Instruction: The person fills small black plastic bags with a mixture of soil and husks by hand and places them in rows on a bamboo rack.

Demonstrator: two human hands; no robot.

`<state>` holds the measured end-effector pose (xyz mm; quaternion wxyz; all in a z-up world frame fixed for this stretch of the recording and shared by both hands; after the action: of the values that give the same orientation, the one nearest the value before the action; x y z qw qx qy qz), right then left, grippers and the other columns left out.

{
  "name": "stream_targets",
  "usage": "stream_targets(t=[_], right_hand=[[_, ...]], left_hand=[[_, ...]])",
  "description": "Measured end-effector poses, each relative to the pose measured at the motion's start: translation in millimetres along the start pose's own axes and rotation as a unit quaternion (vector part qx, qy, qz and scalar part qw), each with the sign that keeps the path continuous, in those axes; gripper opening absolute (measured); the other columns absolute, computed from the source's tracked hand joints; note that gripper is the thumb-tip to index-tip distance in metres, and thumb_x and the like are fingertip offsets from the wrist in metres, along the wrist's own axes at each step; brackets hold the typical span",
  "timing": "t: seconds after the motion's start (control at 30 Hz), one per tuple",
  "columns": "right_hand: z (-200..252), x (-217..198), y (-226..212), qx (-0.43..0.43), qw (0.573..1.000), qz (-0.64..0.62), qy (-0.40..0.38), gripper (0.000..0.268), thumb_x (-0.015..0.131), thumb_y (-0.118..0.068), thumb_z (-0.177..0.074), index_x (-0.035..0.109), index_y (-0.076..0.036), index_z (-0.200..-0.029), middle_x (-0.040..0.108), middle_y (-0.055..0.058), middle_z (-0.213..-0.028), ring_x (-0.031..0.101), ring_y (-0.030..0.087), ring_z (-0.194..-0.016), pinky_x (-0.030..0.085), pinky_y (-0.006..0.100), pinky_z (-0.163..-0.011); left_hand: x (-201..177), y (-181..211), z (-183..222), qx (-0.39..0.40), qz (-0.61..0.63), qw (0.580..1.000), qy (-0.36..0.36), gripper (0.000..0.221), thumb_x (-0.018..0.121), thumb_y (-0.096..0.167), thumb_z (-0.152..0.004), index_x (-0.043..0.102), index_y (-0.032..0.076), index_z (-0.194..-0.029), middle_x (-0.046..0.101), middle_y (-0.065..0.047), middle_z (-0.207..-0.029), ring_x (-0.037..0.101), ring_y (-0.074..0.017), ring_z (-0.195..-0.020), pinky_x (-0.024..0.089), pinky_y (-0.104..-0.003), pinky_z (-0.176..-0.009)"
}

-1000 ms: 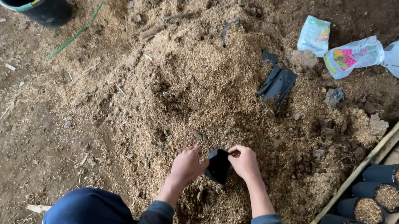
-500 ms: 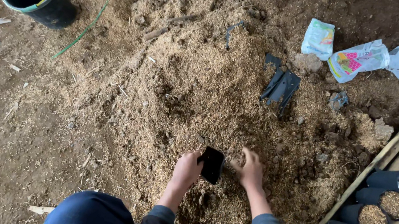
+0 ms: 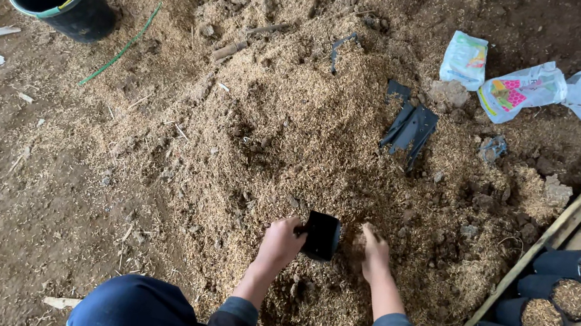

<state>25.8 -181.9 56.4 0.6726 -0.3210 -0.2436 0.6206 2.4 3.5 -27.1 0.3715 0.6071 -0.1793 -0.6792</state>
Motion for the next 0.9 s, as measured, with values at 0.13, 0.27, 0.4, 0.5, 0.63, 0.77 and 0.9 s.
stream_targets(t=[0.13,0.27,0.4,0.5,0.63,0.77,0.9], right_hand=[[-53,-8,28,0.037,0.998,-0.046,0.009,0.082,0.058,-0.042,-0.087,0.016,0.0,-0.143,0.01,0.022,-0.147,0.01,0.034,-0.138,0.012,0.046,-0.109],[-57,4,14,-0.06,0.965,-0.256,-0.024,0.036,0.052,-0.037,-0.088,0.039,-0.012,-0.066,0.034,-0.001,-0.053,0.036,0.007,-0.041,0.024,0.014,-0.035],[-33,21,-7,-0.103,0.949,-0.287,-0.084,0.041,0.045,-0.039,-0.093,0.036,-0.016,-0.061,0.031,-0.006,-0.048,0.03,0.007,-0.035,0.021,0.016,-0.03],[-7,37,-18,-0.154,0.946,-0.273,-0.082,0.039,0.048,-0.032,-0.092,0.041,-0.011,-0.061,0.036,0.0,-0.047,0.036,0.01,-0.037,0.027,0.018,-0.033],[-13,47,-2,-0.216,0.948,-0.213,-0.092,0.034,0.053,-0.028,-0.092,0.046,-0.007,-0.066,0.045,0.004,-0.055,0.048,0.012,-0.046,0.038,0.021,-0.039],[-15,48,9,-0.323,0.94,-0.028,-0.103,0.033,0.051,-0.028,-0.093,0.051,-0.008,-0.067,0.058,0.01,-0.066,0.06,0.019,-0.063,0.045,0.029,-0.06],[26,53,-6,-0.368,0.918,0.064,-0.13,0.026,0.054,-0.025,-0.09,0.062,-0.006,-0.075,0.067,0.011,-0.078,0.061,0.018,-0.079,0.044,0.031,-0.077]], left_hand=[[9,-10,4,0.005,-0.001,1.0,-0.022,0.016,0.064,0.021,-0.073,0.063,0.008,-0.083,0.065,-0.014,-0.079,0.065,-0.0361,-0.077,0.054,-0.045,-0.066],[6,-6,4,-0.004,0.009,0.999,-0.03,0.017,0.064,0.02,-0.074,0.064,0.007,-0.085,0.065,-0.015,-0.079,0.066,-0.0347,-0.079,0.054,-0.044,-0.068],[13,-9,1,-0.009,0.014,0.999,-0.033,0.018,0.065,0.021,-0.073,0.065,0.01,-0.087,0.066,-0.014,-0.08,0.065,-0.0343,-0.081,0.054,-0.044,-0.069],[14,-9,-1,-0.008,0.02,0.999,-0.037,0.02,0.065,0.022,-0.072,0.065,0.009,-0.087,0.066,-0.014,-0.08,0.066,-0.0339,-0.081,0.054,-0.044,-0.068],[8,-3,4,-0.003,0.028,0.999,-0.035,0.021,0.065,0.021,-0.072,0.065,0.009,-0.089,0.066,-0.014,-0.08,0.065,-0.0341,-0.081,0.054,-0.044,-0.069],[6,-1,4,-0.002,0.029,0.999,-0.025,0.02,0.064,0.02,-0.072,0.066,0.008,-0.088,0.066,-0.016,-0.081,0.065,-0.0351,-0.081,0.054,-0.045,-0.07],[4,-1,4,-0.01,0.038,0.999,-0.022,0.02,0.064,0.021,-0.072,0.066,0.01,-0.089,0.067,-0.014,-0.081,0.065,-0.0341,-0.082,0.054,-0.044,-0.07]])
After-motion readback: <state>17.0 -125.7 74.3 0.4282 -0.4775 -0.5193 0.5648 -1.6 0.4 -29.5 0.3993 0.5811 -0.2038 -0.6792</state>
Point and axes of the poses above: each hand's wrist, its own z-axis away from the middle knuckle, its own x-axis out of the palm, y = z × x, the point moved 2 cm from there along -z, towards the middle knuckle
